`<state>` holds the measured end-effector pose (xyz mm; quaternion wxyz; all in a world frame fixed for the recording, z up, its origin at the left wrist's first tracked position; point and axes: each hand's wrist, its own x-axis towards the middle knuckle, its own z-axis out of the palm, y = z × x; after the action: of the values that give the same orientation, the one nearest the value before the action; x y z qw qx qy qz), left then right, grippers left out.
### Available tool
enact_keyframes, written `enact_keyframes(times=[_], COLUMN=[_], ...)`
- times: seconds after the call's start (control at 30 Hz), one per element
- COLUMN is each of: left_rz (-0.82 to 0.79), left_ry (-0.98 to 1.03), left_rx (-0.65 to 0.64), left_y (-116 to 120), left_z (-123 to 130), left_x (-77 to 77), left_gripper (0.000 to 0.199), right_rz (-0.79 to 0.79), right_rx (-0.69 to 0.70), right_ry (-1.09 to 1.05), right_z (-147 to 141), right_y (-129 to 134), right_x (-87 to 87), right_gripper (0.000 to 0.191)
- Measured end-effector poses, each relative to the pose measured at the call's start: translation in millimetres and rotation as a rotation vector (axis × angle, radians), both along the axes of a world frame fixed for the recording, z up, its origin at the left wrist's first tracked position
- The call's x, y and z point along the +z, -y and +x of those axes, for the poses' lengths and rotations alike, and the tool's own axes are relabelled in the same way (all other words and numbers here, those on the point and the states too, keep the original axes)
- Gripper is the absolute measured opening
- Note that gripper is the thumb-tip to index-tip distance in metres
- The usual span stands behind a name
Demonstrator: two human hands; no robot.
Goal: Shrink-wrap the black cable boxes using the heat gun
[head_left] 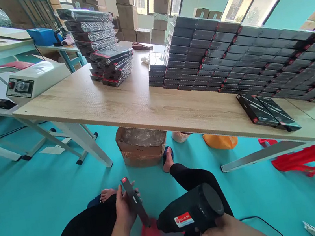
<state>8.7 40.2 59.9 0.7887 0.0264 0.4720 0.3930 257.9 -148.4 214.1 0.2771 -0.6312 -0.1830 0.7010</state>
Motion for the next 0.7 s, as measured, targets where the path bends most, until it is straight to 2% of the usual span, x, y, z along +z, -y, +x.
enact_keyframes(times=[0.1,0.2,0.27,0.37,0.47,0.5,0.53,0.57,0.6,0.7], left_rz=[-0.045,-0.092,-0.116,-0.082,0.004,0.028,0.041,0.045,0.038,0.038], left_ry=[0.161,0.239,0.146,-0.099,-0.249,-0.261,-0.256,-0.236,-0.217,-0.202], left_rx=[-0.091,-0.195,-0.207,-0.109,0.009,0.025,0.023,0.010,-0.010,-0.062], left_y=[4,7,8,9,11,12,13,13,14,14], left_z=[-1,1,3,4,2,1,1,2,3,8], left_x=[2.9,5.6,6.8,6.2,4.2,4.1,4.4,5.2,6.4,10.6], left_gripper=[0.059,0.055,0.046,0.039,0.031,0.030,0.030,0.029,0.027,0.022], right_rz=[0.034,0.136,0.177,0.225,0.194,0.180,0.174,0.180,0.197,0.267], right_rx=[-0.122,-0.250,-0.266,-0.176,0.158,0.293,0.371,0.393,0.356,0.112], right_ry=[-0.014,0.007,-0.005,-0.080,-0.160,-0.138,-0.085,-0.015,0.051,0.070], right_z=[7,4,-3,-12,-9,-6,-2,1,3,-6], right_y=[-13,-45,-67,-87,-83,-79,-74,-71,-68,-73], right_x=[-11.3,-23.3,-24.9,-11.9,10.4,16.6,21.2,24.1,25.3,22.0], right_gripper=[0.028,0.029,0.029,0.028,0.016,0.010,0.007,0.006,0.008,0.013])
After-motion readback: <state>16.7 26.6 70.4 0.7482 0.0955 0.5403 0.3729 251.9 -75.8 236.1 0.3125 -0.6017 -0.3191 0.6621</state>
